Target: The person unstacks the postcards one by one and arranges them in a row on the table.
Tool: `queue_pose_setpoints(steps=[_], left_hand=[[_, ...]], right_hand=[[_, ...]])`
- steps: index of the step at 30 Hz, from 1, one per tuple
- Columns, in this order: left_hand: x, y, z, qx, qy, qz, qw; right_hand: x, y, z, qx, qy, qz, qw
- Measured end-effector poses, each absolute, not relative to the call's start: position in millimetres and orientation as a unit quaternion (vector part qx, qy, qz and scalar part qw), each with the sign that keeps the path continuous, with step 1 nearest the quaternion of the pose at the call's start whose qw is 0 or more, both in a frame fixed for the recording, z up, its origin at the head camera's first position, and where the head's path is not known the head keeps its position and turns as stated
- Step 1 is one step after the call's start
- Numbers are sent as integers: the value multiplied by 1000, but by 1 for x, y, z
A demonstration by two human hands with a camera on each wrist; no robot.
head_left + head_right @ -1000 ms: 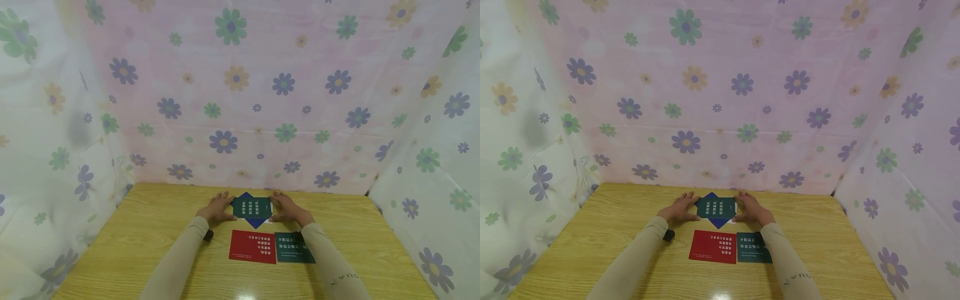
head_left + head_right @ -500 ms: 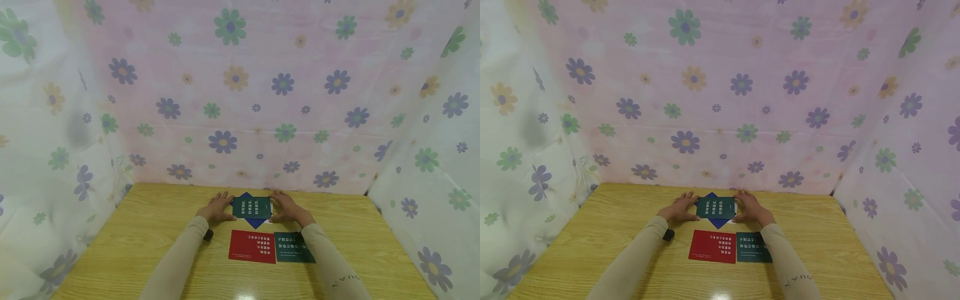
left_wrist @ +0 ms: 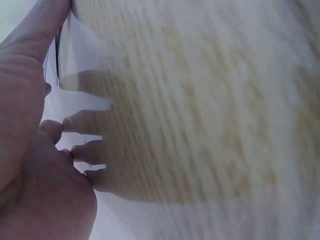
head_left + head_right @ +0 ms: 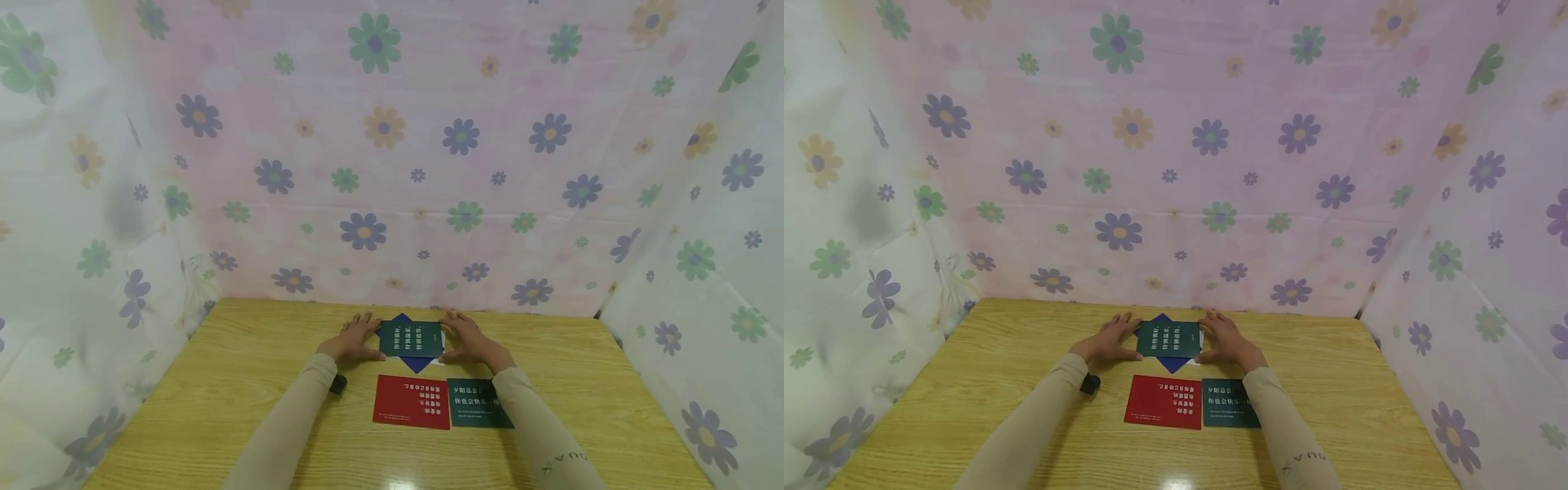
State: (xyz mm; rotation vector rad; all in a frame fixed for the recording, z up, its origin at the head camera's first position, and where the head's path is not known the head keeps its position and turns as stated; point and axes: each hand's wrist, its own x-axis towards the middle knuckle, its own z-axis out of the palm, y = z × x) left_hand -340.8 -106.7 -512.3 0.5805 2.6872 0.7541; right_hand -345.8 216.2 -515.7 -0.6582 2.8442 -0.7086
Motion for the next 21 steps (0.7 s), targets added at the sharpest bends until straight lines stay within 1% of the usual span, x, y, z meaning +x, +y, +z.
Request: queue_pose_setpoints(steps=[4, 10, 21], left_hand=[[-339, -108, -511, 209, 930, 267, 143], [-338, -109, -511, 216, 932, 262, 130], [-336, -111, -514, 237, 935, 240, 109]], right_hand=[[-345, 216, -516, -212, 946, -235, 71], [-347, 218, -522, -213, 947, -230, 60], [-340, 218, -518, -227, 945, -229, 56]])
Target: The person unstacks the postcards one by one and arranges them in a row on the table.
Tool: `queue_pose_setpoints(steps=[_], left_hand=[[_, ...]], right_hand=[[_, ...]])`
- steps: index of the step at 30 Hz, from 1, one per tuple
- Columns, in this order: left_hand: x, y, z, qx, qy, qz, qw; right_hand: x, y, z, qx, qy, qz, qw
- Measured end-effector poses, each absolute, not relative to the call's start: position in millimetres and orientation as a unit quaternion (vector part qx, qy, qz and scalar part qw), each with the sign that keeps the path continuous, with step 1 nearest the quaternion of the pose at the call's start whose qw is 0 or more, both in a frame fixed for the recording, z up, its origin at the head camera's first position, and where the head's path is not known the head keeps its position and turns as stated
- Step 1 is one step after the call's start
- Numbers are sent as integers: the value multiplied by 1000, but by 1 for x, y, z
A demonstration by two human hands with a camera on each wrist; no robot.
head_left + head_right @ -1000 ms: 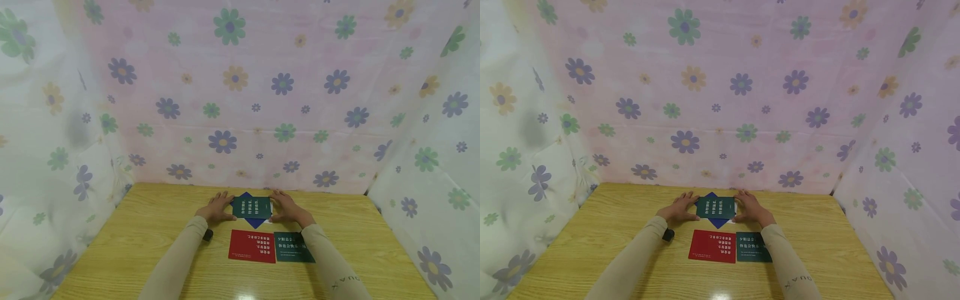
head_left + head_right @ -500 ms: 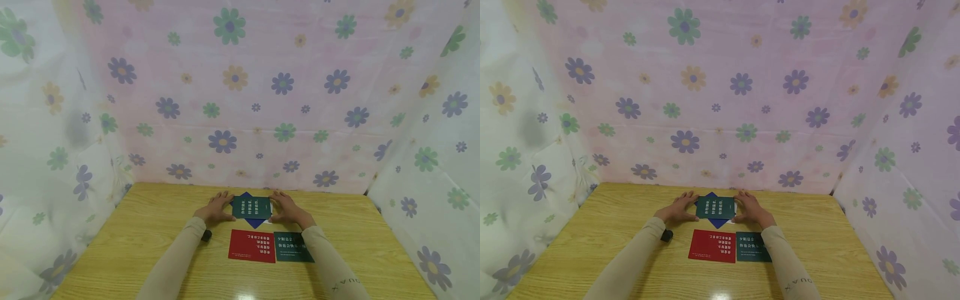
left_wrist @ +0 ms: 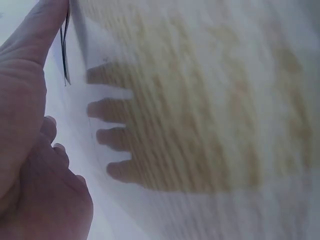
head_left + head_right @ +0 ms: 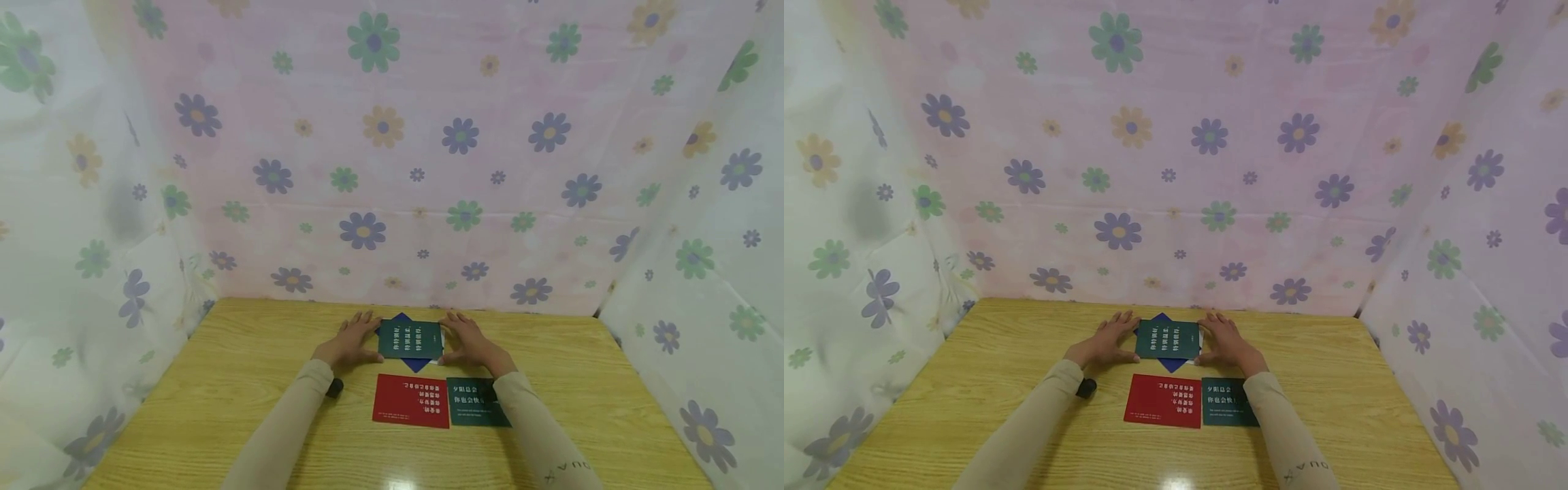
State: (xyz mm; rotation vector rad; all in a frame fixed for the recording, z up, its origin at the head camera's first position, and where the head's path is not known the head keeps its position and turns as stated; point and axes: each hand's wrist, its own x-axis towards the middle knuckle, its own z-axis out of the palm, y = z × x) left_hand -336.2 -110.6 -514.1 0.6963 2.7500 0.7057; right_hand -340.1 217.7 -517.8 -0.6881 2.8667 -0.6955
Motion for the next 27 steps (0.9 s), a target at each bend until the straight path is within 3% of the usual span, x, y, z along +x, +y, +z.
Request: queue_pose_setpoints(steps=[27], left_hand=[[-314, -124, -511, 262, 932, 233, 91]], right_hand=[[-319, 208, -511, -257, 934, -245, 40]])
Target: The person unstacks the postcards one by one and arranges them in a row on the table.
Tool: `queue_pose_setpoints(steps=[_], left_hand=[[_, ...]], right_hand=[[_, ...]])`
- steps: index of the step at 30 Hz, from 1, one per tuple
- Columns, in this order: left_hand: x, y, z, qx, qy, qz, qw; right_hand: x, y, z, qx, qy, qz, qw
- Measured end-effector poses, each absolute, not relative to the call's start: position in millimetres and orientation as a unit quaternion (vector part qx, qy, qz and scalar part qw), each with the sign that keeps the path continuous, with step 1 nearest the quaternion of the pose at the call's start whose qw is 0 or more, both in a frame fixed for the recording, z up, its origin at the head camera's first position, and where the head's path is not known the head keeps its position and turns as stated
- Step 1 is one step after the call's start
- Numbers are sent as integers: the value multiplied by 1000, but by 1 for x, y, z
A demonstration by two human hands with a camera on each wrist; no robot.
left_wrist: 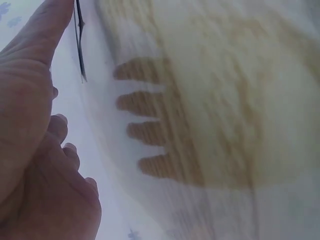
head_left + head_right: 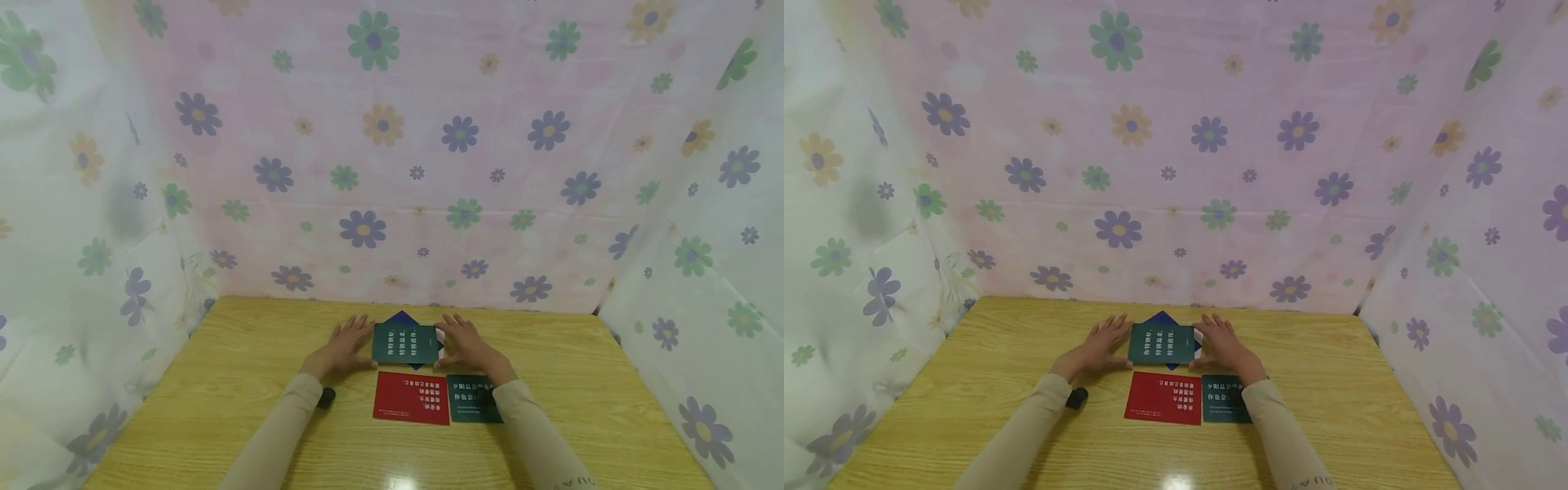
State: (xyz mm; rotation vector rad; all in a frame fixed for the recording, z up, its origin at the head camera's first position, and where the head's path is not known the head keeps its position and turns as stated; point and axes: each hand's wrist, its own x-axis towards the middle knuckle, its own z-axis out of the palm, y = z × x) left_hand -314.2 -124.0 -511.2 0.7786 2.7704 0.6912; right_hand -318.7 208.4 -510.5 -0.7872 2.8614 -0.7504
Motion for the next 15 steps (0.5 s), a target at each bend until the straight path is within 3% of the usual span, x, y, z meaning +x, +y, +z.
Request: queue_pose_setpoints(steps=[15], left_hand=[[-304, -136, -510, 271, 928, 243, 84]], right_hand=[[-302, 197, -508, -264, 935, -234, 40]])
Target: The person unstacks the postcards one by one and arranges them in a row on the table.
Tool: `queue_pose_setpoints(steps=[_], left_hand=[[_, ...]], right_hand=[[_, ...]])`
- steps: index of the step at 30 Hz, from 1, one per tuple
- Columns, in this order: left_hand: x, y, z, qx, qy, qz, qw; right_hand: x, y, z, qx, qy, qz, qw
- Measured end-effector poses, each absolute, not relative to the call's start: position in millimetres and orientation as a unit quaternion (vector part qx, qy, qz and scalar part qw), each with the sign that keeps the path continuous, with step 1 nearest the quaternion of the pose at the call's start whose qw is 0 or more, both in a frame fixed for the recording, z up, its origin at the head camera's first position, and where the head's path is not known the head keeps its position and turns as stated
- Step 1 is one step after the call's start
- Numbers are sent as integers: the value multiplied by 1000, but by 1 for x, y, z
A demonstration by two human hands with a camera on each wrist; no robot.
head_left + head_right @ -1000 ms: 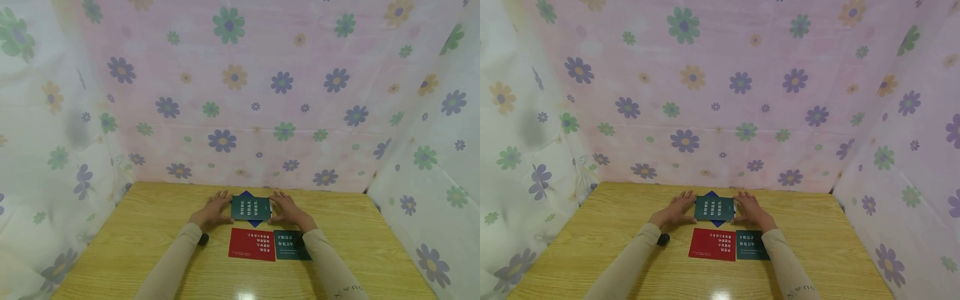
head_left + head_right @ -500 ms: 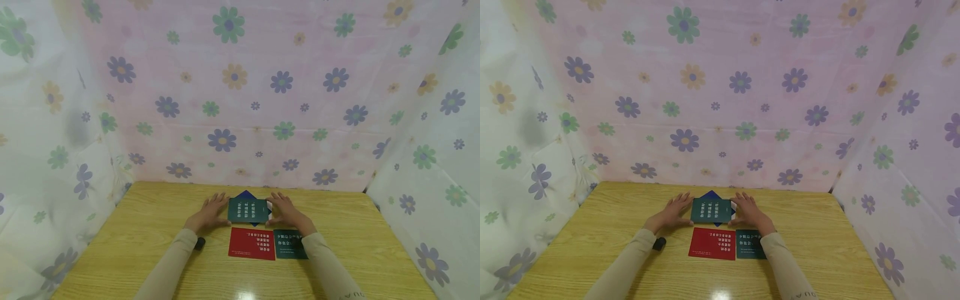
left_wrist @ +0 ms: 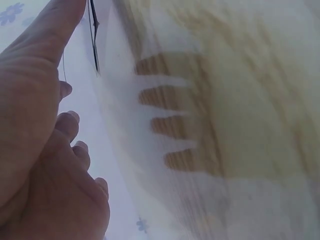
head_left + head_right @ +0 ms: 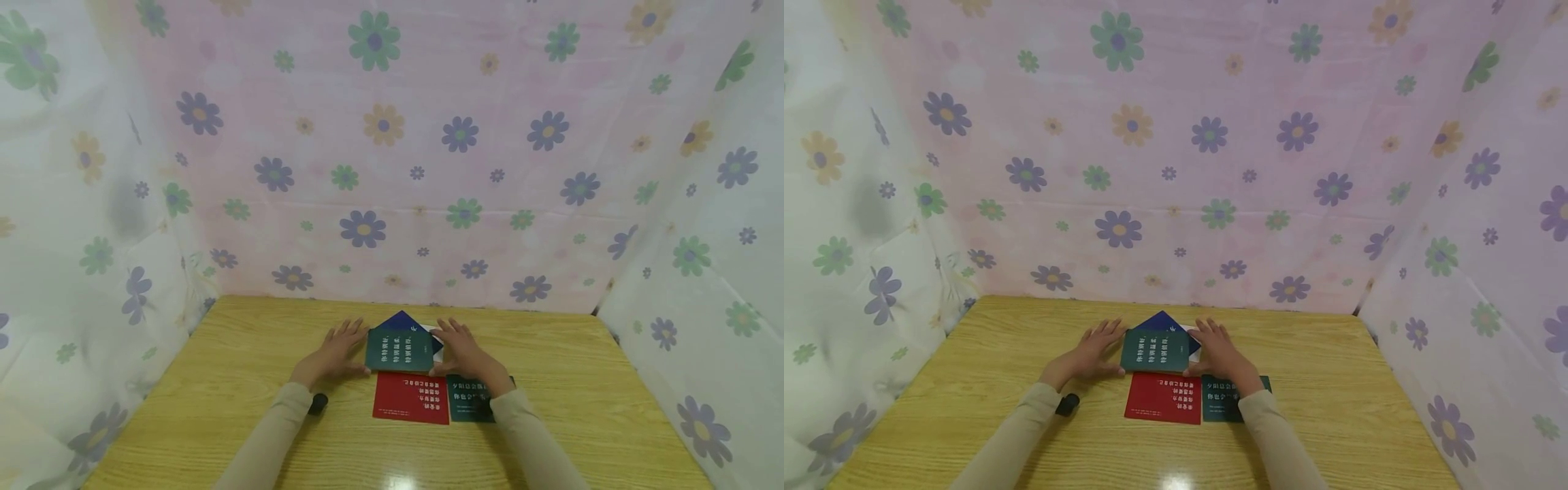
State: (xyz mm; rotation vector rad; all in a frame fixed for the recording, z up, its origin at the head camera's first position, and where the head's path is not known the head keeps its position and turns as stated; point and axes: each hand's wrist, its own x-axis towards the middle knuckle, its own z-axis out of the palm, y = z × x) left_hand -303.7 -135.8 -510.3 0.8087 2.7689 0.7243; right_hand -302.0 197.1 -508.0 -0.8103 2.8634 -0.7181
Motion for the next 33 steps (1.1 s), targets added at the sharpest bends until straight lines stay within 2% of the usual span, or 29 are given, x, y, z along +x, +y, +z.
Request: queue_pose_setpoints(steps=[33], left_hand=[[-273, -171, -512, 264, 932, 238, 72]], right_hand=[[-265, 160, -501, -262, 939, -220, 30]])
